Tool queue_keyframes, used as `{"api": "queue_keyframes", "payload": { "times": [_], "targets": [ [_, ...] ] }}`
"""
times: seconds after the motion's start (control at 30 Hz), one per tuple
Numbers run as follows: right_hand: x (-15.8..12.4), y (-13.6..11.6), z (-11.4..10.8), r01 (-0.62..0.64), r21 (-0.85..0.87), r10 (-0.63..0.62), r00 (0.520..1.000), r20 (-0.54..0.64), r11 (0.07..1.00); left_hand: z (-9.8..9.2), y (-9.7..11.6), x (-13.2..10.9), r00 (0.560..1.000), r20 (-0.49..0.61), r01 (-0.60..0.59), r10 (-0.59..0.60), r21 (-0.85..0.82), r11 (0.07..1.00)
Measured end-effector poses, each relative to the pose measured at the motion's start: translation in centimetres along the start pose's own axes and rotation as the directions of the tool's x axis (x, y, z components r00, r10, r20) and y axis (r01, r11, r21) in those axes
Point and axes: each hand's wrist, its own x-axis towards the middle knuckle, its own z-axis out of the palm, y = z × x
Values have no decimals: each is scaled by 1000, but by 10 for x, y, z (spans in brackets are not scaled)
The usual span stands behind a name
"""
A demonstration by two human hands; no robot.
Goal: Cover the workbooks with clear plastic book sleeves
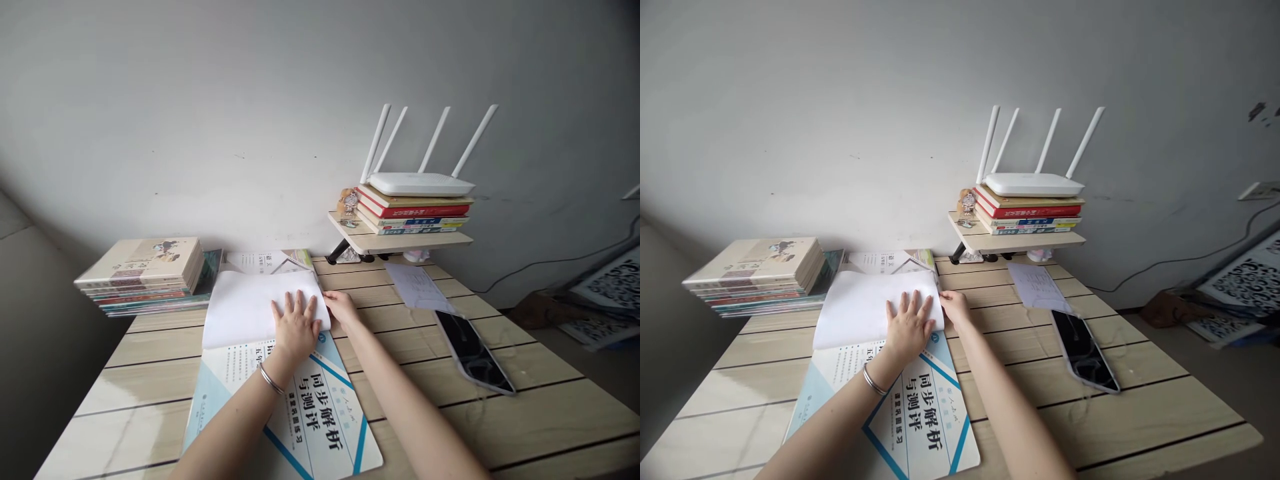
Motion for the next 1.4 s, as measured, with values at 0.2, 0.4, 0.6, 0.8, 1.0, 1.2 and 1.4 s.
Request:
{"api": "queue_keyframes", "payload": {
  "times": [0.2,0.4,0.6,0.8,1.0,1.2,1.4],
  "targets": [
    [-2,7,-4,6,-19,-5,999,41,1000,9,-6,10,1000,-23,12,-12,11,1000],
    [0,10,-4,32,-55,-31,999,21,998,7,-9,11,998,-55,-14,14,1,1000],
    [0,9,-4,92,-136,-102,993,-64,986,-29,-52,-32,956,-264,114,-130,-76,991],
    [-4,-13,-2,248,-348,-342,908,-243,904,-45,-147,-68,658,-156,552,-736,-564,614],
    [-75,-33,79,757,-489,-703,623,342,433,-40,-176,-63,663,154,478,-733,-840,256],
    [-122,-34,173,719,-620,-574,664,480,313,-44,-167,-73,714,178,320,-677,-943,89],
    [-119,-46,214,516,-838,-362,826,432,176,-44,-170,-84,799,125,135,-588,-991,-28]
  ]
}}
